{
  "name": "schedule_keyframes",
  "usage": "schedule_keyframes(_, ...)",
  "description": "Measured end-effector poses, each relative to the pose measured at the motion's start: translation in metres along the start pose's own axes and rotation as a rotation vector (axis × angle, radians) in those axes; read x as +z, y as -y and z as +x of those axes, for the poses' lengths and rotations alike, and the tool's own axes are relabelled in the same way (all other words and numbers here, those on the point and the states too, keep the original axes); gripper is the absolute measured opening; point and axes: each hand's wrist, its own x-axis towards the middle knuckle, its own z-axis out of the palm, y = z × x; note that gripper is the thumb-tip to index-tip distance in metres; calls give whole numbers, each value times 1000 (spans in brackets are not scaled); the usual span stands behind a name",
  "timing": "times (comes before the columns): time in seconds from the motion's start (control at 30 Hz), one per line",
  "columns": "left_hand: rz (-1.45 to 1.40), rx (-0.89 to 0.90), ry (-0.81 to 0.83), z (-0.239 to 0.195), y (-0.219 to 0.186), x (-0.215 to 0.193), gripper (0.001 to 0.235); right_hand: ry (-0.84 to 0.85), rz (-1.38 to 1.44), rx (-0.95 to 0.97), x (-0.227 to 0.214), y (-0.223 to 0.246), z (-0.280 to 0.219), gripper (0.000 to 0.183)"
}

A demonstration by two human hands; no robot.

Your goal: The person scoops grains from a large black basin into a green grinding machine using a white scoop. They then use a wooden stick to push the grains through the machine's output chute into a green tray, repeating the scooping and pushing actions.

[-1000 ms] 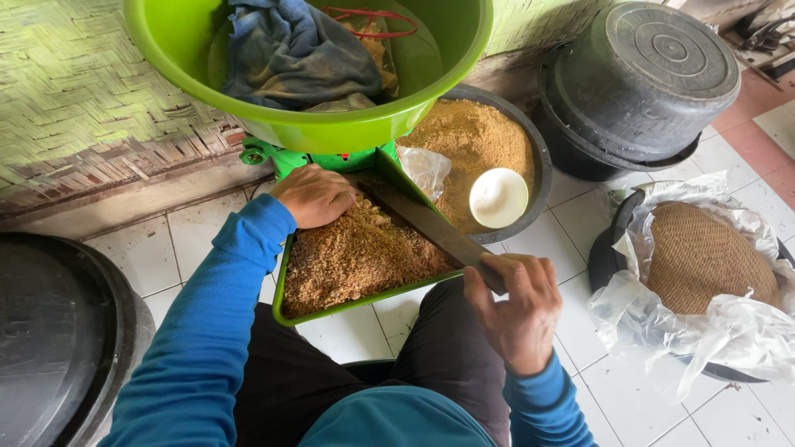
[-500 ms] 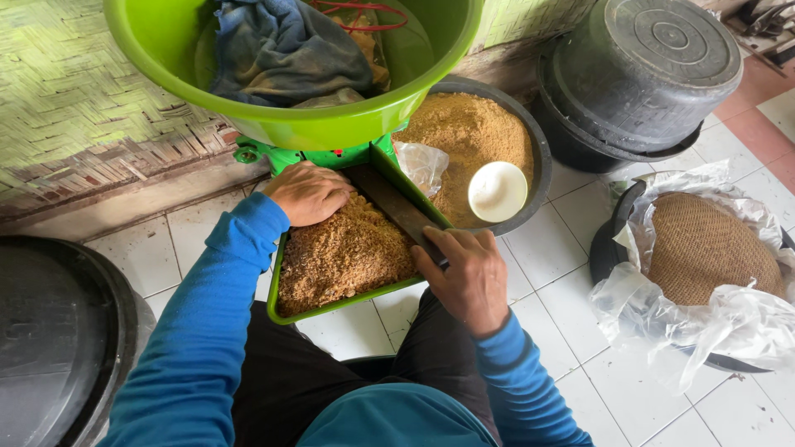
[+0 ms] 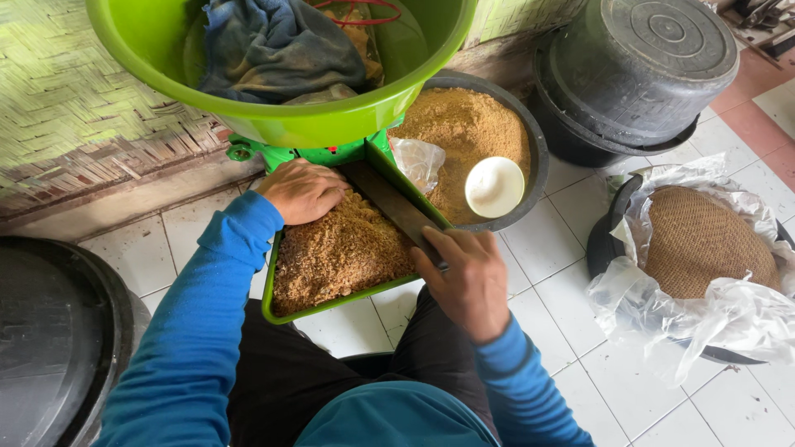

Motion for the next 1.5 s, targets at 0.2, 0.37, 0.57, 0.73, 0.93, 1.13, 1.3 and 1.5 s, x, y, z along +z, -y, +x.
schedule_keyframes(0.2, -14, -21, 7, 1, -3, -5, 39, -53, -5, -33, 4, -3, -1, 31)
schedule_keyframes(0.37, -8, -40, 43, 1, -5, -7, 41, -70, -37, 11, -24, -8, -13, 29)
schedule_keyframes(0.57, -36, -15, 16, 1, -3, -5, 43, -7, -94, -30, -65, -9, -3, 24)
schedule_keyframes(0.73, -37, -6, 32, 2, -2, -5, 44, -20, -114, -6, -70, -1, 0, 23)
schedule_keyframes(0.93, -39, -9, 25, 1, 1, -1, 43, -39, -128, -43, -84, -7, 0, 21)
schedule_keyframes(1.13, -18, 42, -19, 1, 6, 6, 43, -30, -155, -55, -109, -4, 5, 23)
schedule_keyframes(1.3, -46, 57, -38, 1, 3, 2, 41, 6, -170, -39, -137, 4, 10, 25)
schedule_keyframes(1.5, -54, 19, -28, -1, -6, -10, 37, 128, -254, -107, -171, 5, 24, 26)
